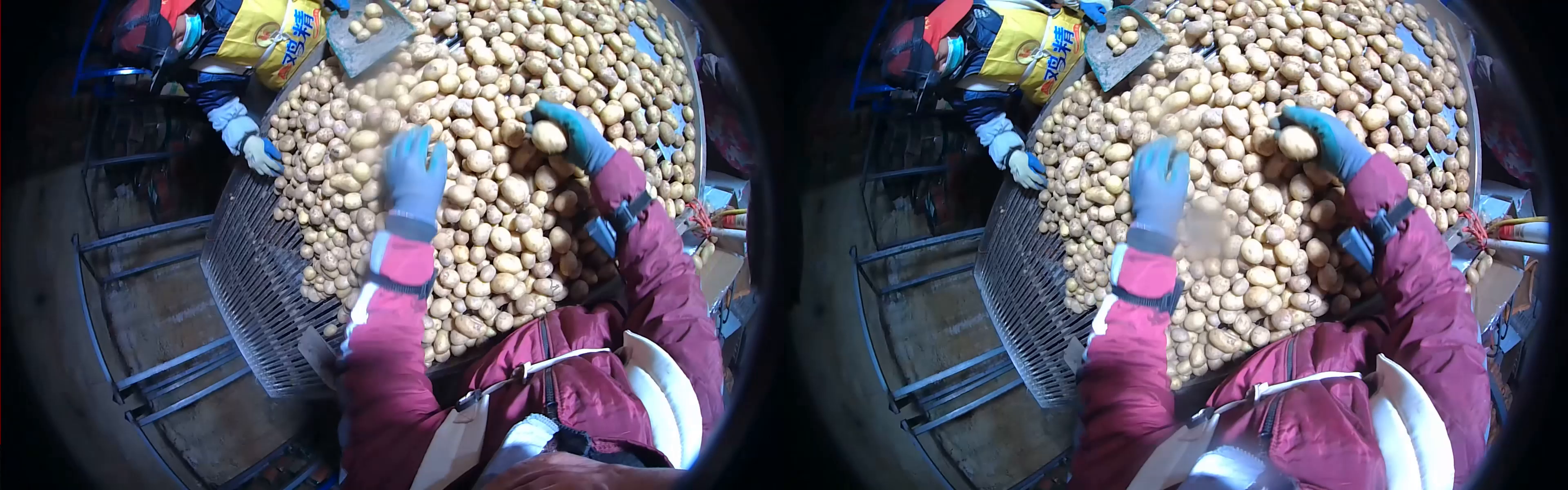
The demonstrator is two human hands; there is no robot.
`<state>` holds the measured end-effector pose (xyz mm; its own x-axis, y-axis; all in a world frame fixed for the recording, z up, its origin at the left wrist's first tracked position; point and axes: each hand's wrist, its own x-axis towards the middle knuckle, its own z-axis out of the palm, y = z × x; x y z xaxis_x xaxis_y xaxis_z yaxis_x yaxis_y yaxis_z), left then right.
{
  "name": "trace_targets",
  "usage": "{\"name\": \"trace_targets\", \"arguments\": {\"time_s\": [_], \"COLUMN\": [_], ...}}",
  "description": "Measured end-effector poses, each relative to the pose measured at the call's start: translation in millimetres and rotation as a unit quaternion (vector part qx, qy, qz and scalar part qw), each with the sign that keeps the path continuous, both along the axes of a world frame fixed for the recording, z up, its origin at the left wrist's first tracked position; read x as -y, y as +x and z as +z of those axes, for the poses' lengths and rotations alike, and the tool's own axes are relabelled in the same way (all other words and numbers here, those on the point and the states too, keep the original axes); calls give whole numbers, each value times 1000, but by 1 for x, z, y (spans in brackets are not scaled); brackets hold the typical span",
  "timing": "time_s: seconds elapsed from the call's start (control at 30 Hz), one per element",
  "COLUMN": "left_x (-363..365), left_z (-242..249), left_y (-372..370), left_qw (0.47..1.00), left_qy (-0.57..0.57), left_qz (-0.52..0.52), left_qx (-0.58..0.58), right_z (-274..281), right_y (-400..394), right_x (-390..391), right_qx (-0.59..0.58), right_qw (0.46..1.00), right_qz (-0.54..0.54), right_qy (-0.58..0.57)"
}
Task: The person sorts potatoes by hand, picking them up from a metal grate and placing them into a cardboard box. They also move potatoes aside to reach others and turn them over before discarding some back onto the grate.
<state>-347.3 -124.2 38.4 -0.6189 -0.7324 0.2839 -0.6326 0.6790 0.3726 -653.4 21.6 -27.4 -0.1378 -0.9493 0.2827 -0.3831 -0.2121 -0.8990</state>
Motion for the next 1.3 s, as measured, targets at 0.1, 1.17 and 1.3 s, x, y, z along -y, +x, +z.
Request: {"name": "trace_targets", "arguments": {"time_s": [0.1,1.17,1.3], "left_x": [56,-180,-228], "left_z": [-13,44,5], "left_y": [-45,-55,-73], "left_qw": [1000,786,890], "left_qy": [-23,562,379], "left_qz": [-16,-2,-139], "left_qx": [0,-259,-210], "right_z": [19,74,45], "right_y": [13,99,99], "right_x": [-24,-148,-179], "right_qx": [216,660,520], "right_qw": [970,677,825], "right_qz": [16,108,94], "right_qy": [108,306,199]}}
